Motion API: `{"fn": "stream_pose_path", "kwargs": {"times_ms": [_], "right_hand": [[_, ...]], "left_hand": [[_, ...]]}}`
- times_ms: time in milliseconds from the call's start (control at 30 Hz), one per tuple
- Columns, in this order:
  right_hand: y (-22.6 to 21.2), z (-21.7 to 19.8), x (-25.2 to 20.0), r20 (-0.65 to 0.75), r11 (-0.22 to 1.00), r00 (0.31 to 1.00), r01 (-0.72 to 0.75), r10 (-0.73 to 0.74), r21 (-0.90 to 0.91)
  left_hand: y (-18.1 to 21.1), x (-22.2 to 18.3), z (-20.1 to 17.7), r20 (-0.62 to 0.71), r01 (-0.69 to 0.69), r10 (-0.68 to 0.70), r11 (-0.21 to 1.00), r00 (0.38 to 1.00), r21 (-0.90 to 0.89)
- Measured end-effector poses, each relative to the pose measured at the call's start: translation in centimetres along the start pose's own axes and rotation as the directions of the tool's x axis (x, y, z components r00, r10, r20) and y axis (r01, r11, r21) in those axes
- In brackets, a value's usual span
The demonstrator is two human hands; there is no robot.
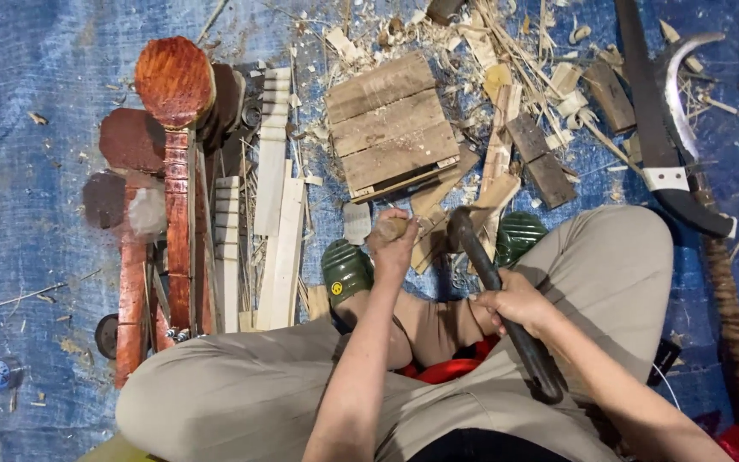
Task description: Shaping a piece of wood using a hammer and a chisel while sitting on the floor.
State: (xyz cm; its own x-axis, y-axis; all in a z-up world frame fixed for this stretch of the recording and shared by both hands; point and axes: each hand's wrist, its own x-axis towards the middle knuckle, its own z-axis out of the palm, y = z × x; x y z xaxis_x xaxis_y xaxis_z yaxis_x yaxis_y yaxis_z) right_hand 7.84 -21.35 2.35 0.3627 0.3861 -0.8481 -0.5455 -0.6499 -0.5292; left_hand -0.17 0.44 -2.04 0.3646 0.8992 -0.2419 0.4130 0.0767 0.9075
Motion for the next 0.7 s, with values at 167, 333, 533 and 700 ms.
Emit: {"fn": "stream_pose_path", "kwargs": {"times_ms": [167,333,533,700], "right_hand": [[-9.5,1.8,-9.3,-0.035,0.948,0.960,0.267,-0.277,-0.172],[-13.9,3.6,-16.3,-0.054,0.795,0.811,0.556,-0.583,-0.242],[-7.4,3.4,-8.0,-0.012,0.440,0.631,0.529,-0.776,-0.726],[-9.1,3.8,-6.8,0.055,0.557,0.872,0.357,-0.486,-0.750]], "left_hand": [[2.2,-0.8,-0.4,0.006,-0.074,0.073,0.995,0.997,0.065],[3.8,-1.5,-0.4,0.046,-0.051,0.052,0.999,0.998,-0.015],[1.2,0.3,0.2,0.162,-0.073,0.003,0.902,0.987,0.426],[5.0,-0.3,-1.8,0.296,-0.057,-0.052,0.936,0.954,0.349]]}}
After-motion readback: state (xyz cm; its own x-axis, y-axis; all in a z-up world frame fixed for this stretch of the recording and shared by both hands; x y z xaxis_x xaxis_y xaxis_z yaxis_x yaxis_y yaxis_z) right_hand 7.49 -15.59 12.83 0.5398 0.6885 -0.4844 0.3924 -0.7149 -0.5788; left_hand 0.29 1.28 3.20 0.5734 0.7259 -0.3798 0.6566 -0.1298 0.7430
